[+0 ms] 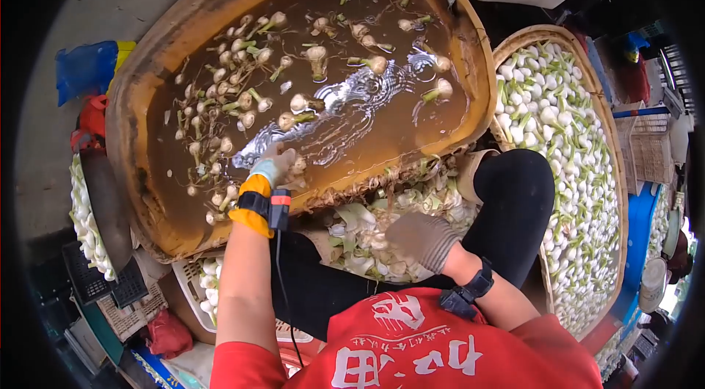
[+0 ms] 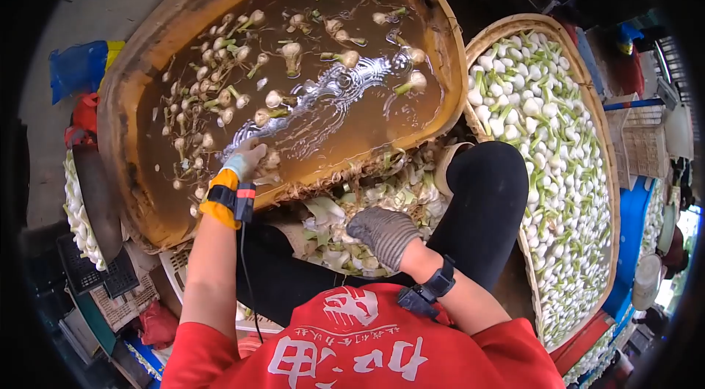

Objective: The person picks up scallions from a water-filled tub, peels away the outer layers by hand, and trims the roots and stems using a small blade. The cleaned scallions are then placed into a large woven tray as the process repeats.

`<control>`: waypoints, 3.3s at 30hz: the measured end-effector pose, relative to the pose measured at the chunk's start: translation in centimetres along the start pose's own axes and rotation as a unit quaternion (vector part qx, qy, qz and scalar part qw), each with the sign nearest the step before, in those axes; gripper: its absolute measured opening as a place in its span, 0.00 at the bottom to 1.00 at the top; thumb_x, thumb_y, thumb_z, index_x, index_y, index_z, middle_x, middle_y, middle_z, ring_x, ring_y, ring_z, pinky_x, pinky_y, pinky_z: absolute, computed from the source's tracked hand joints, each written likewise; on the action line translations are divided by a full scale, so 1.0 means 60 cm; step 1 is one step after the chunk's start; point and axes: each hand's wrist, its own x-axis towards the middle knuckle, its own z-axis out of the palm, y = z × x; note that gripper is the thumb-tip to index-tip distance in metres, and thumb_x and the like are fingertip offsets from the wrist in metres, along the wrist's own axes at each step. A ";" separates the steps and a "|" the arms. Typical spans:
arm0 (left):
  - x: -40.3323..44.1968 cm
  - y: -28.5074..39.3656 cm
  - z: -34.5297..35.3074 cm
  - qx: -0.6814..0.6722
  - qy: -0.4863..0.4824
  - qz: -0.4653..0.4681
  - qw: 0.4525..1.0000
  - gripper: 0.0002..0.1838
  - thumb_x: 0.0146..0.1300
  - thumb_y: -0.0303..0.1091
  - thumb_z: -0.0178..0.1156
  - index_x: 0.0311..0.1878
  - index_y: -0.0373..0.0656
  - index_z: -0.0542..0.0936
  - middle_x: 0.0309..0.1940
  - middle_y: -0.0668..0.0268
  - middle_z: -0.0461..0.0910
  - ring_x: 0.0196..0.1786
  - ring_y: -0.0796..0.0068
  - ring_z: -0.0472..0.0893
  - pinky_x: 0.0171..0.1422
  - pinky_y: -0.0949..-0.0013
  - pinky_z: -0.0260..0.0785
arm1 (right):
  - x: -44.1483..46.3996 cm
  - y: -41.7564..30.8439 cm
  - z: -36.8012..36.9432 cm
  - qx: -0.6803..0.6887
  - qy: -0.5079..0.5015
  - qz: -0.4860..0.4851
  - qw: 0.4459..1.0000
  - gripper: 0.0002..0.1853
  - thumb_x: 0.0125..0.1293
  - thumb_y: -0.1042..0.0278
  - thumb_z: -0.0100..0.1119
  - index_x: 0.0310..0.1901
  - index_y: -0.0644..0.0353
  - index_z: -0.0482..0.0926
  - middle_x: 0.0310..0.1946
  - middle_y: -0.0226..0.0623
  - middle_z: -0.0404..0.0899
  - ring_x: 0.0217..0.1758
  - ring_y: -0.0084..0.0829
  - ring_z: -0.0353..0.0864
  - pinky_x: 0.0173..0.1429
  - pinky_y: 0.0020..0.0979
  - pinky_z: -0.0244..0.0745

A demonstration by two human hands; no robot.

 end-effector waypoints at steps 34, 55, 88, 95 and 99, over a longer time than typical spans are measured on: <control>-0.504 0.239 0.231 -0.249 0.295 0.439 0.811 0.23 0.79 0.47 0.41 0.52 0.37 0.77 0.37 0.66 0.80 0.39 0.79 0.79 0.41 0.75 0.68 | 0.017 -0.159 -0.138 0.138 0.272 0.029 0.952 0.09 0.62 0.63 0.58 0.32 0.60 0.80 0.28 0.46 0.81 0.32 0.47 0.81 0.38 0.44 0.76; -0.510 0.106 0.208 -0.441 -0.135 0.281 0.841 0.26 0.74 0.47 0.52 0.61 0.33 0.69 0.46 0.56 0.81 0.41 0.73 0.83 0.43 0.71 0.77 | 0.020 -0.108 -0.154 0.110 0.266 0.146 0.946 0.17 0.63 0.51 0.65 0.35 0.59 0.84 0.34 0.43 0.84 0.39 0.43 0.83 0.46 0.38 0.76; -0.339 0.102 0.129 0.001 -0.023 0.230 0.973 0.24 0.72 0.55 0.54 0.59 0.46 0.78 0.35 0.67 0.82 0.25 0.81 0.79 0.33 0.74 0.75 | -0.002 -0.019 -0.165 -0.023 0.082 0.151 0.985 0.14 0.63 0.58 0.62 0.47 0.55 0.82 0.48 0.40 0.84 0.53 0.45 0.82 0.54 0.44 0.77; -0.111 -0.069 -0.113 -0.053 0.097 -0.073 0.991 0.23 0.71 0.50 0.54 0.56 0.40 0.78 0.34 0.63 0.83 0.22 0.69 0.83 0.24 0.66 0.74 | 0.020 0.008 -0.092 0.038 0.077 0.251 0.964 0.24 0.63 0.49 0.64 0.51 0.60 0.83 0.46 0.46 0.84 0.50 0.46 0.83 0.55 0.40 0.77; 0.138 -0.394 -0.138 0.131 -0.052 -0.155 0.978 0.23 0.67 0.53 0.59 0.45 0.39 0.83 0.36 0.60 0.84 0.34 0.59 0.85 0.40 0.59 0.77 | 0.033 -0.016 -0.125 0.070 0.197 0.175 0.962 0.12 0.68 0.62 0.59 0.46 0.58 0.84 0.41 0.42 0.85 0.45 0.44 0.84 0.52 0.39 0.78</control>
